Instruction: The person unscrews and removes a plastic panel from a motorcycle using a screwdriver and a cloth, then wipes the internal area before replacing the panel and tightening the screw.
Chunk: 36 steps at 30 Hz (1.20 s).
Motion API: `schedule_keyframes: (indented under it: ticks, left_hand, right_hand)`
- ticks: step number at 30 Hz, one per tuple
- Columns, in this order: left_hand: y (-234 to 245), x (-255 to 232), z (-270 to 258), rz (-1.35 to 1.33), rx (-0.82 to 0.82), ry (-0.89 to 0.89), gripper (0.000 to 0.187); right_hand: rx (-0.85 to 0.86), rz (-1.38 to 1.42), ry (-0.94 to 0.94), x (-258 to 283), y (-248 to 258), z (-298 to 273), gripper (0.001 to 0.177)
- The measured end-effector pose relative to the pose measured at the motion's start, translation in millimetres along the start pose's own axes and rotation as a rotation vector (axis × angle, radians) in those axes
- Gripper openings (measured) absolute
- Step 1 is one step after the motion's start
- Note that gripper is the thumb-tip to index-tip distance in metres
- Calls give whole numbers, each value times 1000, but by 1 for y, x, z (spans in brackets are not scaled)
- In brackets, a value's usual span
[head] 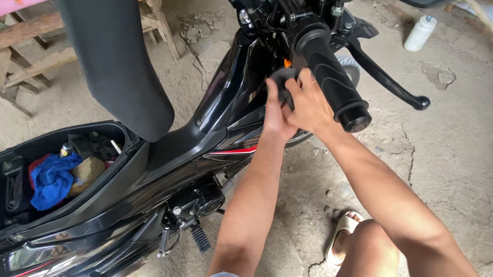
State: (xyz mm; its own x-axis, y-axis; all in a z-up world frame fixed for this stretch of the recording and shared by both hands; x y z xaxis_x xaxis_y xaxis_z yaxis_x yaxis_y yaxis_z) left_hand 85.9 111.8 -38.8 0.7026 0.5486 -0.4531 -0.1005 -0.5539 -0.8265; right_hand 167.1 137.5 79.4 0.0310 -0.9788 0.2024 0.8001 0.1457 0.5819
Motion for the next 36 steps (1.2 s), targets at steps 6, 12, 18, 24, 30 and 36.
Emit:
schedule_keyframes:
  ticks: [6, 12, 18, 24, 30, 36]
  left_hand:
    - [1, 2, 20, -3, 63, 117, 67]
    - [-8, -3, 11, 121, 63, 107, 47]
    - [11, -3, 26, 444, -81, 21, 34]
    - [22, -1, 41, 533, 4, -186, 47]
    - [72, 10, 14, 954, -279, -388, 62]
    - [107, -55, -1, 1079, -506, -502, 51]
  right_hand:
    - [-223, 173, -260, -23, 12, -45, 31]
    - [-24, 291, -1084, -61, 24, -100, 26]
    - [-37, 974, -1105, -72, -19, -95, 36]
    - [-188, 922, -1117, -89, -66, -73, 28]
    - [51, 605, -958, -101, -63, -54, 34]
    - [448, 1443, -1543, -114, -111, -69, 39]
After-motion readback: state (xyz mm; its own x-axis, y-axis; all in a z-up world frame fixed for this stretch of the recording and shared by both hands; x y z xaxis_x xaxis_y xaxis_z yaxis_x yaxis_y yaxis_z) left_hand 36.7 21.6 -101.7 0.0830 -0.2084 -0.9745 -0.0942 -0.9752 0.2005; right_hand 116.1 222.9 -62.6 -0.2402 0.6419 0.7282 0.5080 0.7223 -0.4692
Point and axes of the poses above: each hand's wrist, its own z-axis towards the middle knuckle, its own y-axis out of the back of the hand, x = y × z, the point moved 6 cm from there along z, towards the middle knuckle, and after that the axes turned 13 degrees about -x, right-handed, at the moved point
